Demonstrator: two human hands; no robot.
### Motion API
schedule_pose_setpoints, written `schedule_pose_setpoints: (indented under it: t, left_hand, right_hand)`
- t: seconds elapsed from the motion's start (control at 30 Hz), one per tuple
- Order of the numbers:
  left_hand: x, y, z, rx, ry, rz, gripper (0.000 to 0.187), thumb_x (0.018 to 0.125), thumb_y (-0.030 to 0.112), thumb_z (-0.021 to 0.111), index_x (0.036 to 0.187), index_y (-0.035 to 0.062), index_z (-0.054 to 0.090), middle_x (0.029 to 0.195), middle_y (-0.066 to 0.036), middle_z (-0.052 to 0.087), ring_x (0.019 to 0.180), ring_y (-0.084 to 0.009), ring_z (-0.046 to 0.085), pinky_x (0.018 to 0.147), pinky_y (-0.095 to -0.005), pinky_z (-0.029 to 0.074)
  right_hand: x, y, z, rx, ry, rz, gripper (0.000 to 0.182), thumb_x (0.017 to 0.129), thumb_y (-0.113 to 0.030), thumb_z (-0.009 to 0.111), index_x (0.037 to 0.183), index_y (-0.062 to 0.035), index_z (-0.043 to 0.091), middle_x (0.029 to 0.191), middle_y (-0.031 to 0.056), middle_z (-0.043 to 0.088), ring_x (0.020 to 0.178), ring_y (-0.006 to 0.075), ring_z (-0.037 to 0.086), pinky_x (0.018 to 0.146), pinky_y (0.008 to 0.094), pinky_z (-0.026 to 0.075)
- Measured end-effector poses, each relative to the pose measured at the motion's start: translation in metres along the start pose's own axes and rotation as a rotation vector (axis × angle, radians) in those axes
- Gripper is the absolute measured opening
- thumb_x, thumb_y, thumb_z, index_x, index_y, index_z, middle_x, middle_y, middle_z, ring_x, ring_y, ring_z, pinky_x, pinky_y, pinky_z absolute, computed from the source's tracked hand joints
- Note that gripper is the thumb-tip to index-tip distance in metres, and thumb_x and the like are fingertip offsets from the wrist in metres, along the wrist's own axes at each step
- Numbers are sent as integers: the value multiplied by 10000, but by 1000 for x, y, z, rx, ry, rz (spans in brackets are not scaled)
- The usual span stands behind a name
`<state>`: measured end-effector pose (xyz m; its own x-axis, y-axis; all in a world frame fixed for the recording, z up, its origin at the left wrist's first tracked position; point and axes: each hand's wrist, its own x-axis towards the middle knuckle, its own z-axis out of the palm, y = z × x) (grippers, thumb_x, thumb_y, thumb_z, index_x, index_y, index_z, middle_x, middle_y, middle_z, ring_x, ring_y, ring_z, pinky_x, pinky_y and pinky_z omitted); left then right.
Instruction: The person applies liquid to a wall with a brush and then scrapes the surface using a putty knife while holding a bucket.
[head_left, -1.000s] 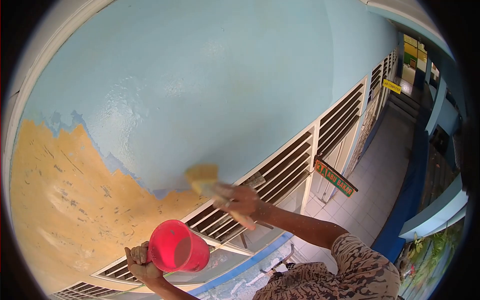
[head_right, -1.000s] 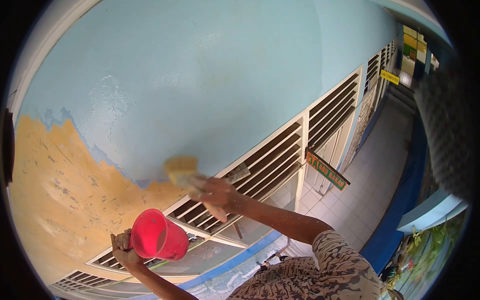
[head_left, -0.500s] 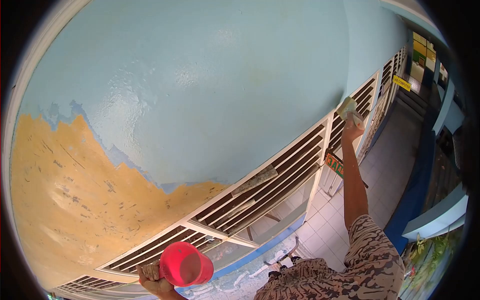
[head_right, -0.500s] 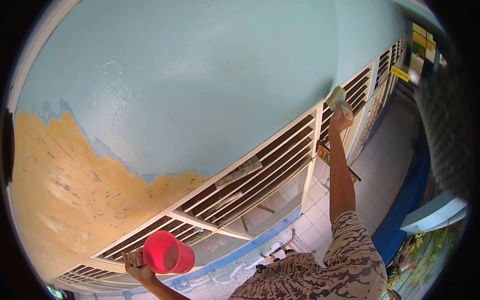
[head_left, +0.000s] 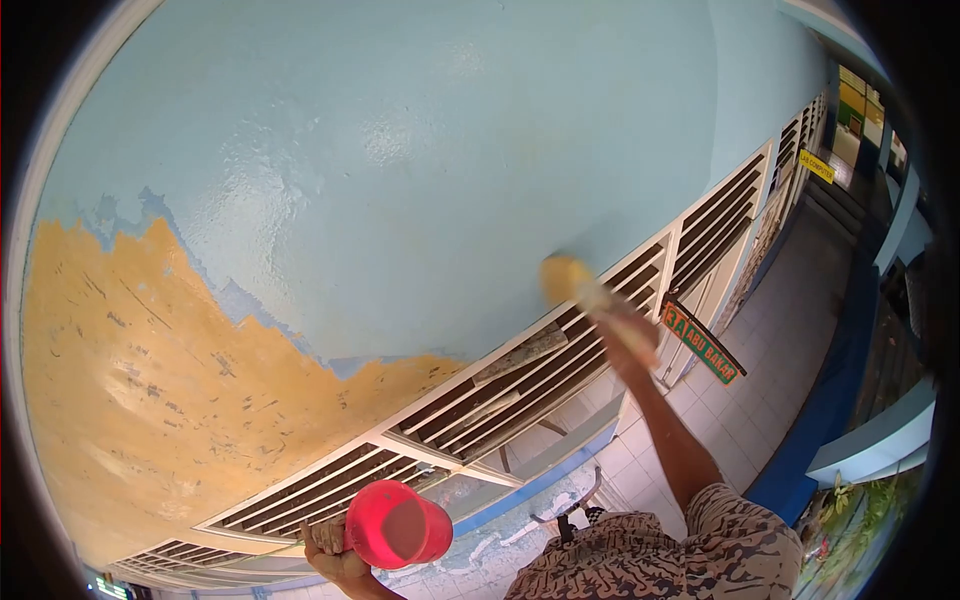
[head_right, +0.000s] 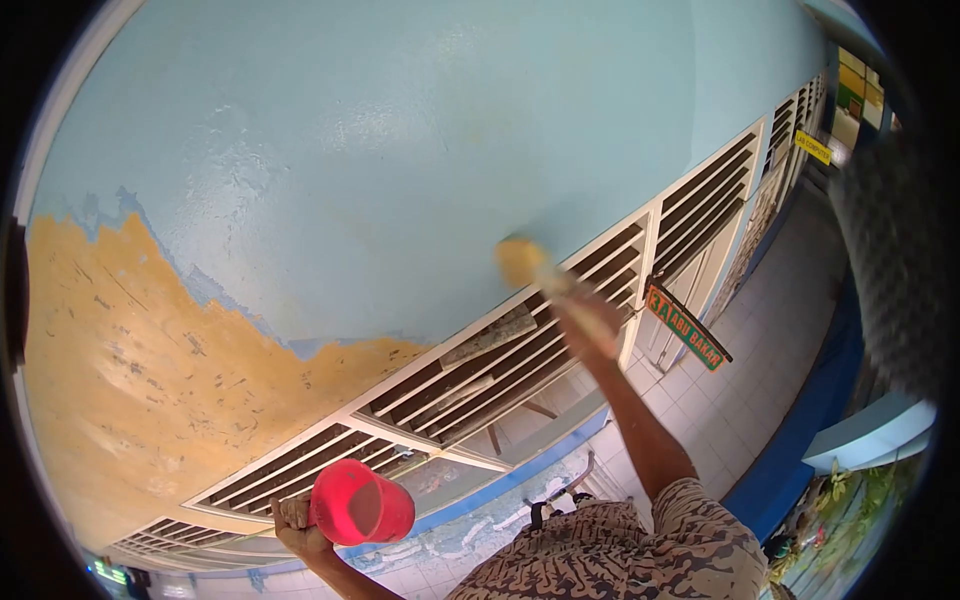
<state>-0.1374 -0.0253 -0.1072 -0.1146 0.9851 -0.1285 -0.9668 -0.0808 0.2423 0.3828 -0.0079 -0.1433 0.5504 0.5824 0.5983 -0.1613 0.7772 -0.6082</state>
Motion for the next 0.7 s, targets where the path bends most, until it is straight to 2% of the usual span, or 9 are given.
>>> schedule_pose_setpoints:
  t: [0.07,0.1,0.2,0.3,0.43,0.5,0.57,0.67,0.7]
  left_hand:
    - [-10,-6,5,8,42,5,532,1065,275,437,559,202,292,473,68,192,423,-94,221,734,-316,468]
    - [-12,-7,0,35,69,13,530,1064,280,447,561,202,298,472,67,193,424,-95,227,734,-319,471]
    - [-11,-4,-20,18,54,-3,524,1060,296,472,570,200,313,471,64,199,424,-100,228,742,-328,478]
    - [-12,-19,-22,93,54,21,530,1067,304,458,571,196,306,474,59,215,423,-102,228,752,-340,485]
    - [-7,-32,-27,92,75,27,511,1071,310,443,587,194,326,479,56,229,425,-105,228,757,-347,485]
    - [-5,-36,-28,53,66,-5,507,1072,309,441,590,192,330,479,55,231,425,-106,226,759,-348,484]
    - [-10,-40,-19,16,67,-43,506,1070,304,449,592,188,332,479,56,234,426,-111,224,763,-349,483]
    - [-15,-40,-18,77,78,12,504,1064,292,474,590,186,342,472,44,243,428,-115,231,756,-351,482]
    - [-17,-39,-20,66,86,37,504,1064,292,474,590,186,342,472,44,243,428,-115,231,756,-351,482]
  right_hand:
    - [51,12,-90,-608,224,-662,132,918,19,674,1048,39,683,1110,148,670,1087,266,631,863,345,554]
    - [74,-12,-109,-853,362,-622,92,902,30,681,990,49,695,1086,139,680,1027,237,650,855,328,550]
    - [119,-29,-132,-908,740,-734,75,884,34,684,952,48,710,899,125,721,799,200,692,755,310,558]
    - [108,-1,-80,-1225,550,-966,88,864,34,719,948,58,721,978,170,719,874,258,700,799,341,563]
    - [-5,22,108,-983,226,-684,160,852,31,702,1001,-18,735,1222,270,665,1087,370,692,910,395,561]
    - [-56,38,150,-790,-93,-654,185,821,-139,769,1005,-136,771,1259,184,672,1187,369,645,958,434,578]
    - [-59,21,164,-665,-615,-680,142,858,-195,719,970,-124,769,1235,167,687,1090,321,695,892,424,606]
    - [-25,-22,161,-922,-553,-397,126,828,-98,747,953,-102,763,1188,170,700,1003,286,714,813,390,613]
    - [-1,0,140,-581,-304,-451,235,830,-126,787,1059,-100,743,1107,143,726,892,231,705,774,337,571]
